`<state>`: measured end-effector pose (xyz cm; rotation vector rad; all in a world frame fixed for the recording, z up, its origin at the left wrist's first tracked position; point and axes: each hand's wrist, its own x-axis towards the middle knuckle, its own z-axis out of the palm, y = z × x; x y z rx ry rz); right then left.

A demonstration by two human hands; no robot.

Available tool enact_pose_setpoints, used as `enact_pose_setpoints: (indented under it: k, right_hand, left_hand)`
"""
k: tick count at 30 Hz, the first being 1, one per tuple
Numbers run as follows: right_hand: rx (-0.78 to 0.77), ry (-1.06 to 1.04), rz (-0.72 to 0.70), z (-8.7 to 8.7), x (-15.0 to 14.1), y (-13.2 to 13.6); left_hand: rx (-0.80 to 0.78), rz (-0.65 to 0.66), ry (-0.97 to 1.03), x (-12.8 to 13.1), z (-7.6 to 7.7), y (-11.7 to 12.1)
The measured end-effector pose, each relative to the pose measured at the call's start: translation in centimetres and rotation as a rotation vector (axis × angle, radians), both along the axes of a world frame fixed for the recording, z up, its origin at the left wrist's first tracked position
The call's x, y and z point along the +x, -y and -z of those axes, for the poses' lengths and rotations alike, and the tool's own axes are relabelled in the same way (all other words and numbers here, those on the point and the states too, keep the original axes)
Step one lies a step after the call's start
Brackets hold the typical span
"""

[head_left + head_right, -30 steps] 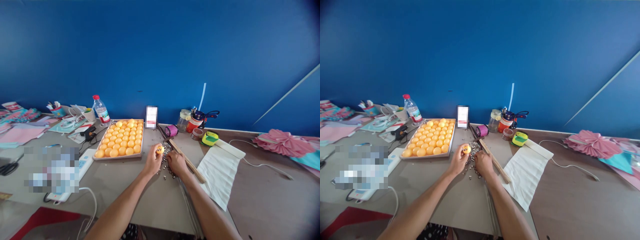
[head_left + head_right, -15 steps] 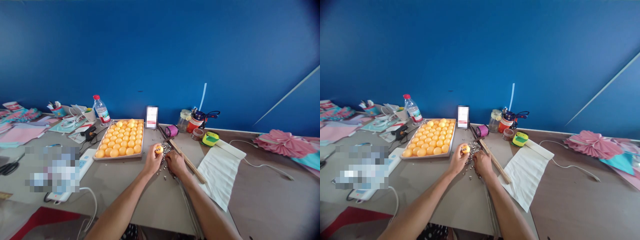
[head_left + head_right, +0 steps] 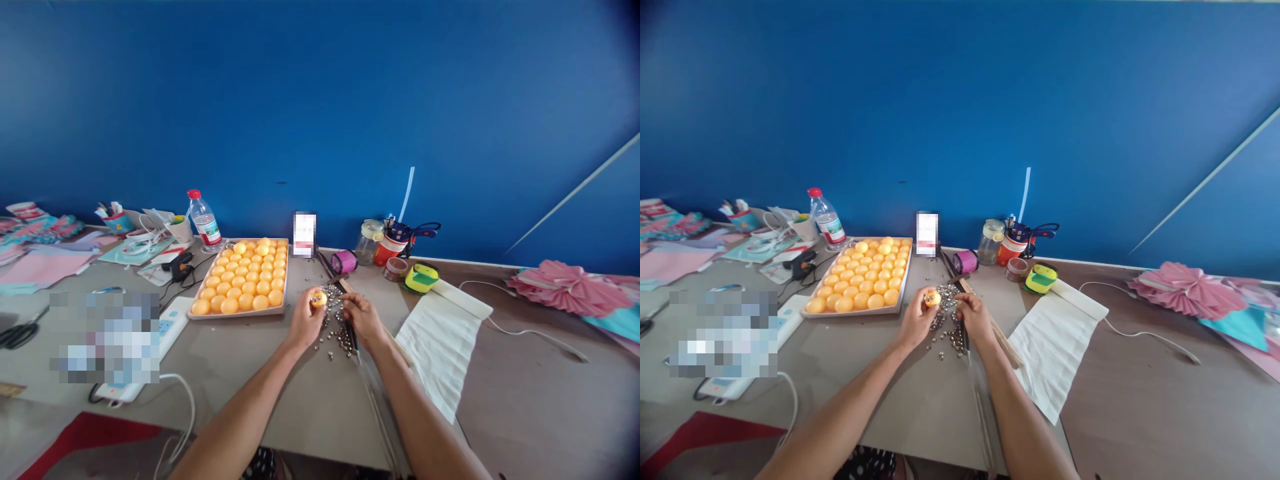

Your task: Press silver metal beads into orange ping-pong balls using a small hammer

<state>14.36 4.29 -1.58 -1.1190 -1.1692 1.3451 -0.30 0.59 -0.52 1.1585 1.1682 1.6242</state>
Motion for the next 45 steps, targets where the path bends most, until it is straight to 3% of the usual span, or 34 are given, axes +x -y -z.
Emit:
enact_pose_setpoints:
  k: [4,10,13,18,22,27,36,45]
  right_hand:
    - [-0.158,-0.440,-0.049,-1.0,0.1,0.1]
    - [-0.255,-0.613,-0.038,-1.7,0.5,0.0]
    - [-0.283,-0.624,-0.044,-1.3,0.6,-0.2]
    - [-0.322,-0.651,-0.188,-1.0,0.8,-0.2]
    - [-0.352,-0.670,-0.147,-1.0,0.7,-0.3]
    - [-0.366,-0.639,-0.090,-0.8,0.5,-0.2]
    - [-0.285,-0.532,-0.185,-1.9,0.3,0.8]
    - [-0.193,-0.395,-0.256,-1.8,-0.5,1.4]
  left_hand:
    - [-0.018,0.022,0.079,0.1,-0.2,0.1]
    - [-0.019,0.042,0.105,0.1,0.2,0.0]
    - [0.001,0.035,0.088,0.1,0.6,-0.1]
    - [0.048,-0.007,-0.282,0.1,0.8,-0.1]
    - [0.102,-0.046,-0.425,0.1,0.7,0.0]
    - [0.167,-0.074,-0.498,0.3,0.8,0.1]
    - [0.190,-0.049,-0.562,0.2,1.0,0.1]
    - [0.223,-0.026,-0.620,0.4,0.3,0.5]
